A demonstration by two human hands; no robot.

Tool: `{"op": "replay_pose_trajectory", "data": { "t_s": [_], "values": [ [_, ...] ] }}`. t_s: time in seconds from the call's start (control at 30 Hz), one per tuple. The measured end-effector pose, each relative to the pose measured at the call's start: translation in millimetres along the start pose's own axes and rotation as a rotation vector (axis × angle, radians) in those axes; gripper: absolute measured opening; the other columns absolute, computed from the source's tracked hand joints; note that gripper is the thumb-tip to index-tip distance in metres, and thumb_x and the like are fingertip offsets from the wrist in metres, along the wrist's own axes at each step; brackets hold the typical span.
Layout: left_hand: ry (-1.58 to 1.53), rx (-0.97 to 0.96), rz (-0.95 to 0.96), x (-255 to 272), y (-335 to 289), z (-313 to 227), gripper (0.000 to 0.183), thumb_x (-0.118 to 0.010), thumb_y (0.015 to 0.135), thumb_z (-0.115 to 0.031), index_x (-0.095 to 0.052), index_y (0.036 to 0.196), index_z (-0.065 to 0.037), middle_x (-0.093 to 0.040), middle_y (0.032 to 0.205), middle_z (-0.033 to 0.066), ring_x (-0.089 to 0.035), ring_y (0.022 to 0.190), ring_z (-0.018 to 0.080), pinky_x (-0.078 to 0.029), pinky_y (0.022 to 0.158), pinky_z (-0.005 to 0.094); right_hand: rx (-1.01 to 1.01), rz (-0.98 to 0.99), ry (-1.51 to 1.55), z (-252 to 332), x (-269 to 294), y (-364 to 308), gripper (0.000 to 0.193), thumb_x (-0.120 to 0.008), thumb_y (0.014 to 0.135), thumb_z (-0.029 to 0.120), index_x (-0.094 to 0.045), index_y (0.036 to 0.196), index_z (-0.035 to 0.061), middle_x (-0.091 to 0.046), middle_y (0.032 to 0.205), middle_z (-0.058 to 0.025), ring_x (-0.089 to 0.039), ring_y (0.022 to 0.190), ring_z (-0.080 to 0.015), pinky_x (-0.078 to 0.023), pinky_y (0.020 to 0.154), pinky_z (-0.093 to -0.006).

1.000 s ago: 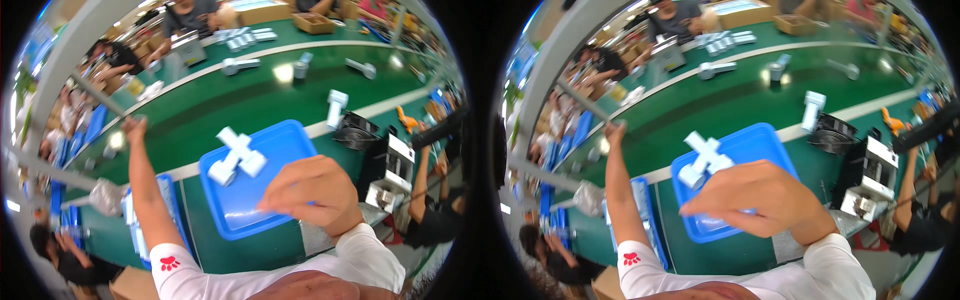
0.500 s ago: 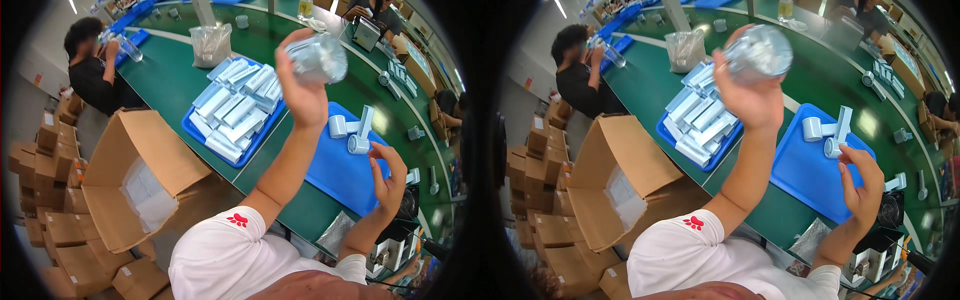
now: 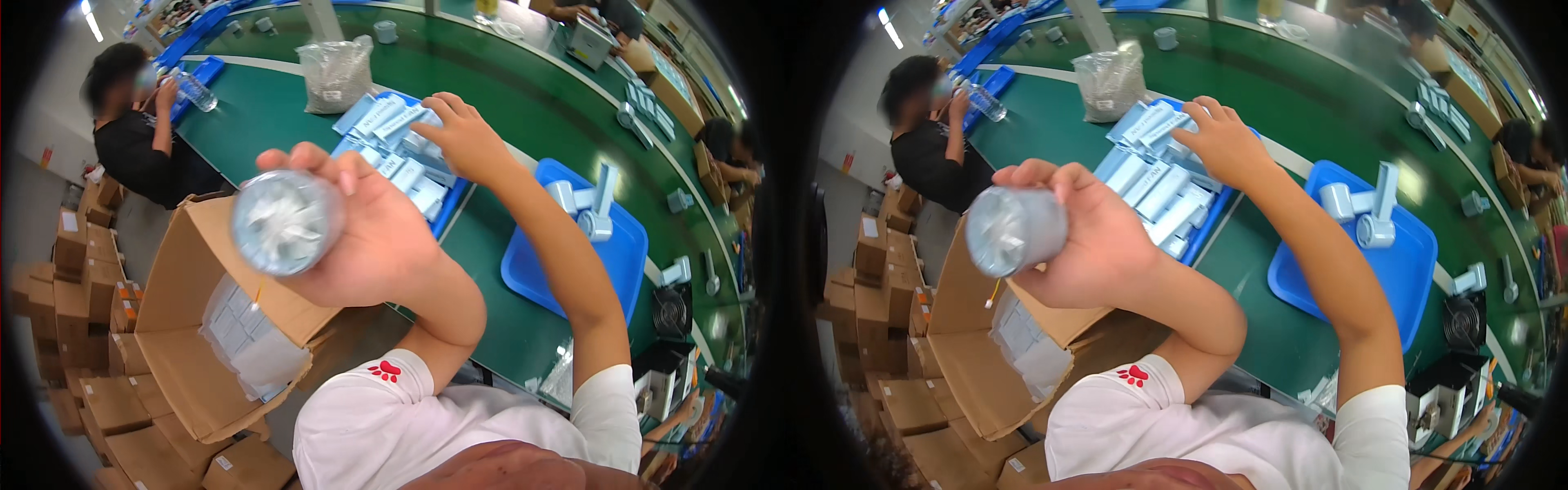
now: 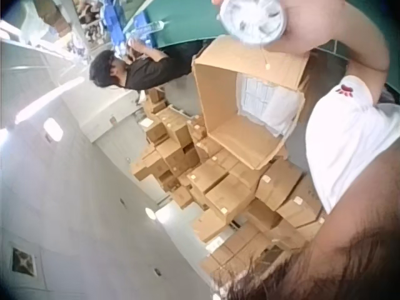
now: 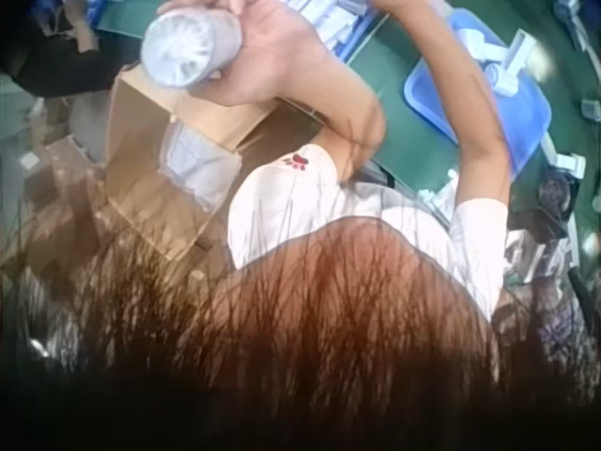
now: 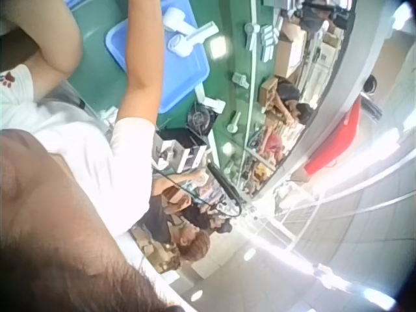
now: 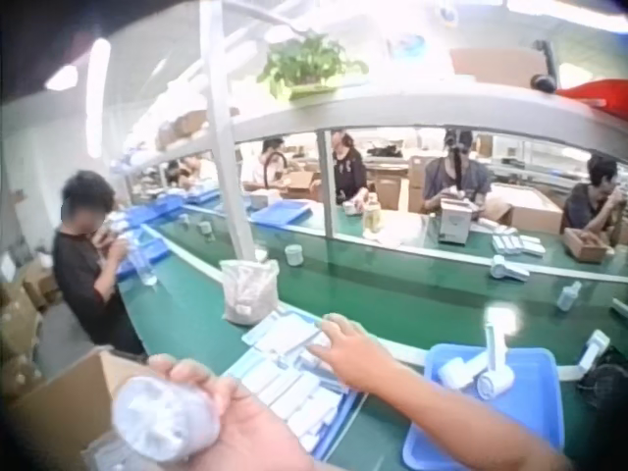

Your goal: The person uses a handheld electric screwdriver to fasten screws into light blue plastic housings. They repeatedly pick up a housing, drive screws into it, and place the finished unit into a blue tray. The person also handles a small cylindrical component, attaching it to the housing before placing the assembly in the tray.

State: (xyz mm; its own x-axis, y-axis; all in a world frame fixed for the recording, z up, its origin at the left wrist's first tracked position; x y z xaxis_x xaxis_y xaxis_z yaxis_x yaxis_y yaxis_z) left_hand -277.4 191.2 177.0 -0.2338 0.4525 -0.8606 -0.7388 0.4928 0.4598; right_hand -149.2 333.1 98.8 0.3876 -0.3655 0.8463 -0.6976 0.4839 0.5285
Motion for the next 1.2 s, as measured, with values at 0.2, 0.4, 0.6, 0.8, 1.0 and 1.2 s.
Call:
{"op": "replay_pose_trajectory", "data": {
  "t_s": [0.2,0.4,0.6,0.8,1.0,1.2],
  "values": [
    [-0.008,0.003,-0.265,-14,-3,19,0.049,-0.048,0.104,-0.045,-0.056,0.135,-0.008,-0.055,0.142,0.0095,-0.054,0.129,0.029,-0.055,0.087,0.0435,-0.007,-0.022,-0.057,-9,-34,5,0.03,-0.067,0.082,0.006,-0.071,0.11,0.0138,-0.055,0.142,-0.014,-0.046,0.14,-0.0341,-0.039,0.116,-0.0491],
    [0.113,0.082,-0.3,-8,-1,29,0.047,-0.045,0.107,-0.046,-0.055,0.139,-0.012,-0.058,0.143,0.0116,-0.051,0.136,0.0309,-0.055,0.096,0.0494,0.04,-0.048,-0.058,-10,-18,-3,0.033,-0.076,0.076,0.013,-0.068,0.109,0.0111,-0.062,0.132,-0.0101,-0.051,0.134,-0.031,-0.04,0.115,-0.0498],
    [0.188,0.171,-0.26,-16,-11,49,0.05,-0.046,0.108,-0.05,-0.051,0.142,-0.014,-0.057,0.142,0.0124,-0.054,0.134,0.033,-0.052,0.105,0.0592,-0.312,-0.237,0.414,-2,41,-50,0.042,-0.075,0.088,0.013,-0.06,0.126,0.0064,-0.067,0.117,-0.0122,-0.065,0.116,-0.0297,-0.048,0.108,-0.0503],
    [0.374,0.254,-0.035,-34,-33,78,0.047,-0.056,0.107,-0.026,-0.042,0.15,-0.013,-0.055,0.139,0.014,-0.057,0.127,0.0294,-0.051,0.108,0.0556,-0.831,-0.61,1.518,-9,146,-138,0.056,-0.051,0.104,0.015,-0.033,0.156,0.0059,-0.055,0.125,-0.0135,-0.066,0.098,-0.024,-0.055,0.085,-0.039],
    [0.56,0.634,0.374,-70,-90,107,0.049,-0.063,0.093,-0.011,-0.051,0.139,-0.002,-0.061,0.124,0.0154,-0.06,0.111,0.0197,-0.048,0.099,0.0331,-0.458,-0.895,1.374,9,241,-211,0.059,-0.051,0.106,0.03,-0.035,0.153,-0.0014,-0.059,0.106,-0.0162,-0.059,0.082,-0.0193,-0.052,0.073,-0.0367],
    [0.715,0.724,0.714,-92,-159,130,0.034,-0.068,0.091,-0.011,-0.064,0.122,0.0,-0.069,0.105,0.0117,-0.066,0.095,0.017,-0.053,0.086,0.0298,-0.393,-1.151,0.84,18,290,-255,0.054,-0.065,0.097,0.006,-0.044,0.146,-0.0018,-0.056,0.141,-0.0296,-0.061,0.126,-0.0377,-0.047,0.109,-0.0476]
  ]
}}
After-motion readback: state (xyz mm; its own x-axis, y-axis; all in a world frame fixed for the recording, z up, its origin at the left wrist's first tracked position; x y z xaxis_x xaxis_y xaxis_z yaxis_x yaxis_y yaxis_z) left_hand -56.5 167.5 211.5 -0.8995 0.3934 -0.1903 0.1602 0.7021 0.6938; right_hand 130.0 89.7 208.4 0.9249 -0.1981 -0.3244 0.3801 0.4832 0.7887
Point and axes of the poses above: each hand's wrist, its own y-axis towards the middle knuckle, its own x-axis out of the back of the hand, z = x × y, the point moved 1 cm from there along y, towards the middle knuckle
